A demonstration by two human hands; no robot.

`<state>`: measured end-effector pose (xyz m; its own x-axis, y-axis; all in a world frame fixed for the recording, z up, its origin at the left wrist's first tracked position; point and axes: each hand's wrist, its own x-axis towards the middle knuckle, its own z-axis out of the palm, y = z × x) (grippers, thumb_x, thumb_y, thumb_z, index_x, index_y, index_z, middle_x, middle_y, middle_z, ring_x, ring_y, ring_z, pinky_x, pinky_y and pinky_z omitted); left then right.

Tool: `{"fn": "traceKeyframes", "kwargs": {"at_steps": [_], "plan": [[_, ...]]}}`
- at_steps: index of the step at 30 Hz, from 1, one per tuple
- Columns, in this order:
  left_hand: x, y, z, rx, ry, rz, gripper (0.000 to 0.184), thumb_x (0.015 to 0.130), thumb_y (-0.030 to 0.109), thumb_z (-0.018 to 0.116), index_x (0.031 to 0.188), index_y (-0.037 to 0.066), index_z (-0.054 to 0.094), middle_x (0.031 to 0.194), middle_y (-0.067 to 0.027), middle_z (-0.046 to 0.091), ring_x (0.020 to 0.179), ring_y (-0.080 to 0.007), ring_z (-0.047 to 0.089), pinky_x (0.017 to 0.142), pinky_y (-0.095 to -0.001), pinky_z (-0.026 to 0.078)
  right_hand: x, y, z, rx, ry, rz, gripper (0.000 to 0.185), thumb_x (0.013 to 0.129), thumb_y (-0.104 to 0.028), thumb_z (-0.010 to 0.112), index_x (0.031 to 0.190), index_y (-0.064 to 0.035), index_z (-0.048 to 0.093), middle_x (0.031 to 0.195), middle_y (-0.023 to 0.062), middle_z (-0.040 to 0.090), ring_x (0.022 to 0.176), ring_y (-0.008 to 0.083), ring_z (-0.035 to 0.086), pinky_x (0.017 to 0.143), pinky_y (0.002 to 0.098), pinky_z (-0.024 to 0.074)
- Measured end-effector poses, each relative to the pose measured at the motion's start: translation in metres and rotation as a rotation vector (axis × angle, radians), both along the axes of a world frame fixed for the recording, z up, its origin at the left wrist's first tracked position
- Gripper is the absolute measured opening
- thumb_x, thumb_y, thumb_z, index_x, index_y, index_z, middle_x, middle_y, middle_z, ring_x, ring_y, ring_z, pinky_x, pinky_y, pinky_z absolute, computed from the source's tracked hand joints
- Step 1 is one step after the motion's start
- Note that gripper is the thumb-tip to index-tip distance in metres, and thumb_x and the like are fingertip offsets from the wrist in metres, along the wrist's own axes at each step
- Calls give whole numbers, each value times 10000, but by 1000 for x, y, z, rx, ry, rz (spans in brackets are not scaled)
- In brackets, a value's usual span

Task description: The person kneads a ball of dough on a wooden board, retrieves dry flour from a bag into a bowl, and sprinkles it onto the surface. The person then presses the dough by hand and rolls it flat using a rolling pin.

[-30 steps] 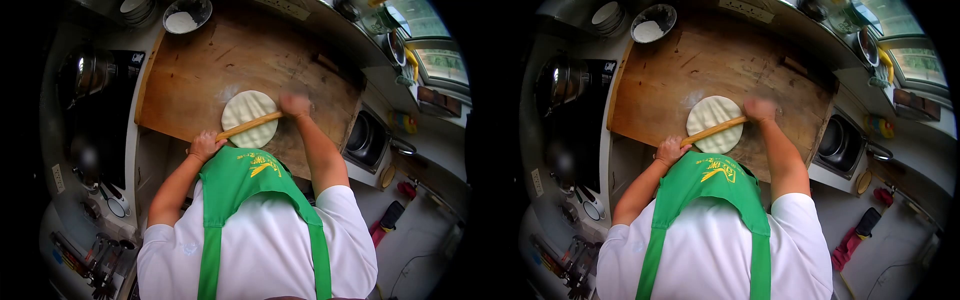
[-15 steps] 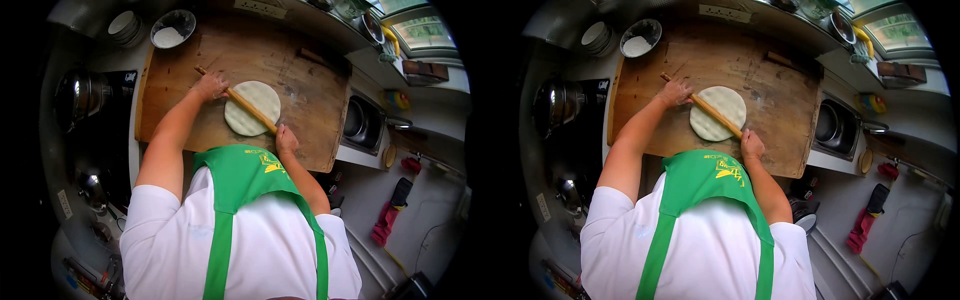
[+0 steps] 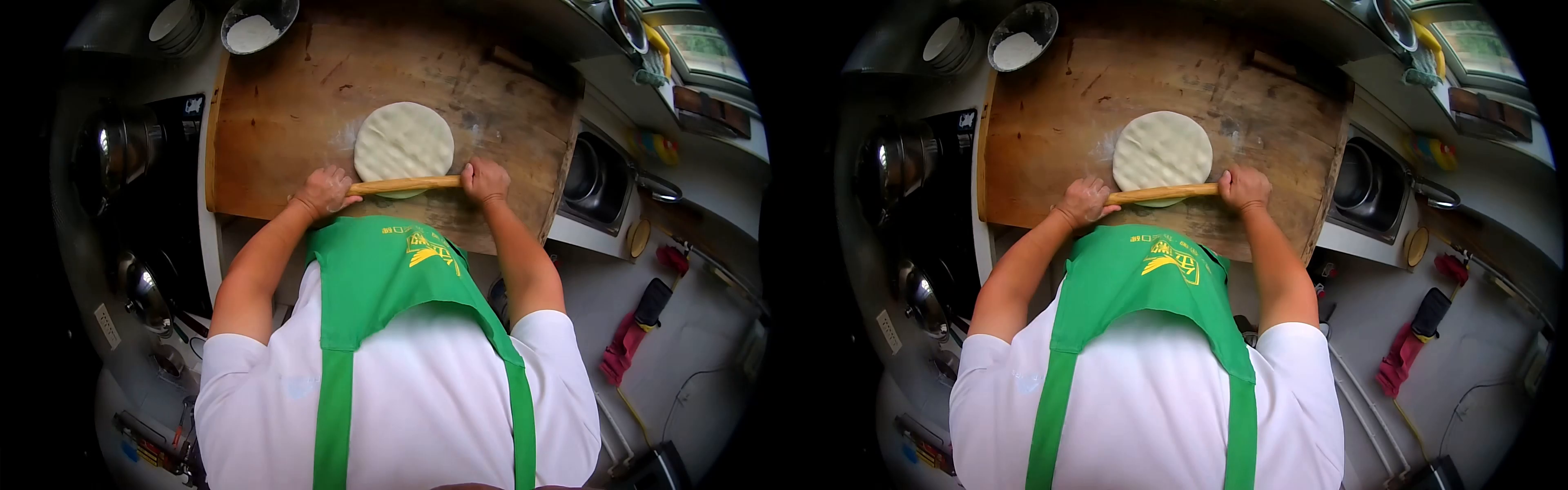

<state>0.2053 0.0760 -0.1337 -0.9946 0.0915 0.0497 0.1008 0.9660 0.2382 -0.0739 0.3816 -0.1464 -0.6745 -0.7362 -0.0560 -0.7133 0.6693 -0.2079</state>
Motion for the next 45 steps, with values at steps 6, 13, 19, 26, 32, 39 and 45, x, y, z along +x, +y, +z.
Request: {"fn": "traceKeyframes", "kwargs": {"at_steps": [6, 13, 19, 26, 32, 39, 45], "plan": [[-15, -15, -4, 4, -100, -59, 477, 871, 557, 677, 794, 89, 628, 829, -93, 600, 808, -275, 616, 680, -383, 511, -6, -4, -9, -47, -10, 23, 207, 829, -342, 572, 787, -154, 649, 734, 111, 644, 698, 347, 635, 616, 498, 513], [-16, -12, -6, -96, -135, -20, 505, 891, 586, 645, 797, 90, 641, 862, -98, 635, 842, -284, 626, 739, -385, 528, -4, -9, 4, 102, -82, -106, 331, 894, -401, 527, 790, -138, 698, 801, 142, 704, 750, 383, 676, 674, 515, 538], [-11, 10, 21, 36, -173, 359, 445, 939, 499, 609, 726, 113, 662, 771, -102, 673, 806, -314, 659, 704, -443, 542, -35, -31, 37, 106, -228, -76, 460, 963, -472, 479, 854, -129, 765, 869, 152, 740, 834, 375, 711, 742, 518, 565], [4, 32, -17, 56, -65, 572, 358, 959, 368, 562, 720, 124, 671, 762, -88, 689, 755, -308, 659, 683, -449, 544, -55, -73, 28, 160, -112, 58, 416, 930, -444, 487, 752, -174, 748, 774, 104, 731, 706, 345, 707, 629, 497, 570], [-3, 19, -16, 114, -90, 458, 274, 966, 302, 539, 758, 141, 615, 789, -80, 645, 779, -309, 622, 721, -450, 519, -63, -68, 3, -102, 5, 212, 266, 826, -372, 580, 658, -186, 669, 654, 56, 661, 593, 315, 653, 545, 465, 535], [-15, -2, -21, -10, 6, 328, 298, 973, 327, 542, 759, 139, 630, 768, -74, 647, 773, -284, 632, 688, -428, 486, -49, -59, 3, -43, 43, 66, 277, 854, -362, 549, 730, -162, 695, 718, 82, 695, 645, 334, 674, 575, 484, 537], [-31, -30, -25, -137, 10, 367, 328, 952, 334, 562, 711, 141, 669, 720, -67, 667, 751, -273, 629, 693, -425, 479, 0, -39, 26, 271, -314, -302, 527, 960, -460, 389, 923, -107, 778, 922, 163, 753, 862, 401, 718, 803, 523, 560]]}}
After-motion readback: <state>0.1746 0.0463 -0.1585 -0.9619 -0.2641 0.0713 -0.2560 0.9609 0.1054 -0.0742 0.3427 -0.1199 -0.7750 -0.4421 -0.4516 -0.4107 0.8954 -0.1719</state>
